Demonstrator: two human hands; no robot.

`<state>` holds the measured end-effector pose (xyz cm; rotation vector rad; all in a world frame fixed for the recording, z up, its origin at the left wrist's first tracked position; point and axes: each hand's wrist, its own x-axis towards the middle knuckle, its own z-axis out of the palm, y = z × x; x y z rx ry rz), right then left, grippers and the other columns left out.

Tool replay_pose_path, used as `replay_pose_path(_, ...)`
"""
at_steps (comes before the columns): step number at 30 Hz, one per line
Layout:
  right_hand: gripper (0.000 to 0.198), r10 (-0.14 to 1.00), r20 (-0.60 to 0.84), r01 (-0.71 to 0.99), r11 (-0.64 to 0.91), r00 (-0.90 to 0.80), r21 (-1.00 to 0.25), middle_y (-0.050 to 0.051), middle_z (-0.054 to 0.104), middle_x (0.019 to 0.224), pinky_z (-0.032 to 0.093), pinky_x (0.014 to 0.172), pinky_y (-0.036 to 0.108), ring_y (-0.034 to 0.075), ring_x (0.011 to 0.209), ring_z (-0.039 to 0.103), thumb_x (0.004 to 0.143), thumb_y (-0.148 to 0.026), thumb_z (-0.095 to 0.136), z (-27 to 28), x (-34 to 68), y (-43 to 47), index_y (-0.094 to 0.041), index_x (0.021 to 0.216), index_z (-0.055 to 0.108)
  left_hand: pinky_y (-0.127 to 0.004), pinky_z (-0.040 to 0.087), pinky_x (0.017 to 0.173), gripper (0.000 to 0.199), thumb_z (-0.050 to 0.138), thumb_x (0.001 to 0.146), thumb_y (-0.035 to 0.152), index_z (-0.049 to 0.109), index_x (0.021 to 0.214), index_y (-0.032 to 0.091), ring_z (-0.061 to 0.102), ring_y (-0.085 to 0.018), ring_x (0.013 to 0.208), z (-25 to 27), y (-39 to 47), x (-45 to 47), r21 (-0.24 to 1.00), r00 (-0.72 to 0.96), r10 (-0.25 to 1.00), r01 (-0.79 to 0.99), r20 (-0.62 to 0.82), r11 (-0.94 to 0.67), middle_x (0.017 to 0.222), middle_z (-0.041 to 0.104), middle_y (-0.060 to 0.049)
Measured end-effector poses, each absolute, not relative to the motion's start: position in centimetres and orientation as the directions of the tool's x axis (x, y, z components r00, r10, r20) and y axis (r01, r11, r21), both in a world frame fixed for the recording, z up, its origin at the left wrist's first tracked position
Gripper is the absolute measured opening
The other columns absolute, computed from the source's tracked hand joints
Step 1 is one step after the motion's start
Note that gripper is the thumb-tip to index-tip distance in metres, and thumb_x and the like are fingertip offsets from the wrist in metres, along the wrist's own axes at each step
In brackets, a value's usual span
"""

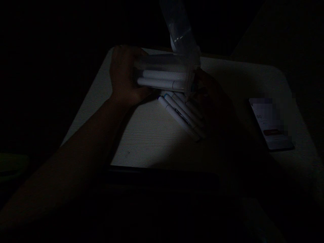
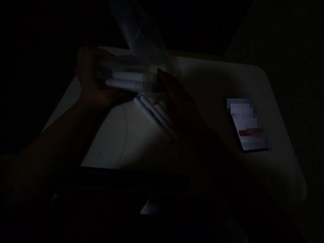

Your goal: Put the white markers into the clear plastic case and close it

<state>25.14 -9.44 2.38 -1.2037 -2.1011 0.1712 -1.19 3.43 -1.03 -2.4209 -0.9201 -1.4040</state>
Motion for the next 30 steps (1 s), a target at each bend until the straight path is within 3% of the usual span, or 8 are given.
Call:
replay_pose_path(3, 0.051, 0.787, 0.501, 0.723, 0.574, -0.360, -0.384, 0.007, 0.039, 0.154, 0.034, 0.126, 0.030, 0.012, 0.147, 0.035, 0.099, -0.028, 0.028, 2.07, 25.43, -9.35, -0.012, 0.147, 0.035, -0.054, 0.045, 0.081, 0.080, 0.063, 0.060, 0.081, 0.053, 0.114, 0.023, 0.057, -0.031, 0.098, -1.08, 3.54, -1.24, 0.106, 0.372, 0.378, 0.578, 0.848, -0.809, 0.107, 0.062, -0.013)
replay_pose_path(6, 0.051, 0.785, 0.506, 0.747, 0.565, -0.356, -0.351, 0.003, 0.037, 0.156, 0.033, 0.127, 0.032, 0.013, 0.148, 0.032, 0.098, -0.029, 0.026, 1.72, 25.63, -9.18, -0.018, 0.148, 0.035, -0.054, 0.045, 0.081, 0.080, 0.064, 0.059, 0.081, 0.054, 0.114, 0.023, 0.057, -0.031, 0.098, -1.03, 3.41, -1.17, 0.120, 0.354, 0.392, 0.593, 0.849, -0.796, 0.106, 0.062, -0.013)
replay_pose_path(9, 0.052, 0.810, 0.473, 0.760, 0.538, -0.347, -0.364, 0.002, 0.037, 0.156, 0.041, 0.122, 0.036, 0.017, 0.145, 0.038, 0.097, -0.031, 0.028, 1.49, 25.73, -9.07, -0.023, 0.149, 0.033, -0.055, 0.046, 0.081, 0.082, 0.060, 0.057, 0.085, 0.055, 0.111, 0.024, 0.057, -0.031, 0.098, -0.96, 3.29, -1.16, 0.128, 0.351, 0.416, 0.616, 0.839, -0.778, 0.106, 0.062, -0.013)
replay_pose_path(14, 0.055, 0.852, 0.419, 0.758, 0.490, -0.313, -0.431, 0.007, 0.035, 0.156, 0.048, 0.114, 0.033, 0.020, 0.136, 0.048, 0.098, -0.033, 0.030, 1.69, 25.81, -9.30, -0.018, 0.151, 0.030, -0.054, 0.045, 0.084, 0.082, 0.055, 0.060, 0.087, 0.053, 0.113, 0.026, 0.056, -0.030, 0.098, -0.82, 3.23, -1.25, 0.128, 0.361, 0.420, 0.612, 0.832, -0.780, 0.107, 0.062, -0.011)
replay_pose_path(20, 0.051, 0.799, 0.475, 0.759, 0.553, -0.367, -0.343, 0.007, 0.034, 0.157, 0.038, 0.122, 0.031, 0.013, 0.147, 0.033, 0.100, -0.031, 0.029, 2.07, 25.73, -9.48, -0.014, 0.148, 0.033, -0.053, 0.042, 0.085, 0.096, 0.056, 0.047, 0.094, 0.052, 0.111, 0.022, 0.053, -0.031, 0.099, -1.09, 3.52, -1.13, 0.205, 0.312, 0.501, 0.647, 0.807, -0.734, 0.106, 0.060, -0.012)
replay_pose_path(24, 0.054, 0.767, 0.508, 0.735, 0.593, -0.391, -0.329, 0.014, 0.034, 0.156, 0.033, 0.125, 0.034, 0.013, 0.148, 0.030, 0.100, -0.033, 0.032, 1.85, 25.72, -9.37, -0.006, 0.147, 0.032, -0.054, 0.042, 0.081, 0.083, 0.058, 0.054, 0.087, 0.054, 0.110, 0.026, 0.055, -0.030, 0.096, -1.18, 3.33, -0.93, 0.186, 0.293, 0.441, 0.615, 0.848, -0.766, 0.104, 0.059, -0.011)
replay_pose_path(27, 0.054, 0.785, 0.491, 0.746, 0.572, -0.377, -0.341, 0.014, 0.033, 0.156, 0.031, 0.126, 0.033, 0.014, 0.148, 0.030, 0.100, -0.031, 0.032, 1.74, 25.83, -9.43, -0.006, 0.148, 0.031, -0.055, 0.044, 0.084, 0.079, 0.061, 0.054, 0.084, 0.054, 0.108, 0.027, 0.056, -0.030, 0.097, -1.13, 3.15, -0.79, 0.216, 0.269, 0.467, 0.625, 0.843, -0.750, 0.104, 0.060, -0.010)
replay_pose_path(30, 0.054, 0.840, 0.426, 0.780, 0.501, -0.336, -0.375, 0.013, 0.029, 0.158, 0.030, 0.127, 0.034, 0.015, 0.150, 0.026, 0.100, -0.027, 0.029, 1.57, 26.22, -9.39, -0.006, 0.149, 0.030, -0.056, 0.042, 0.088, 0.092, 0.067, 0.043, 0.085, 0.052, 0.109, 0.023, 0.054, -0.031, 0.100, -1.15, 3.40, -0.79, 0.276, 0.245, 0.520, 0.627, 0.818, -0.729, 0.107, 0.060, -0.011)
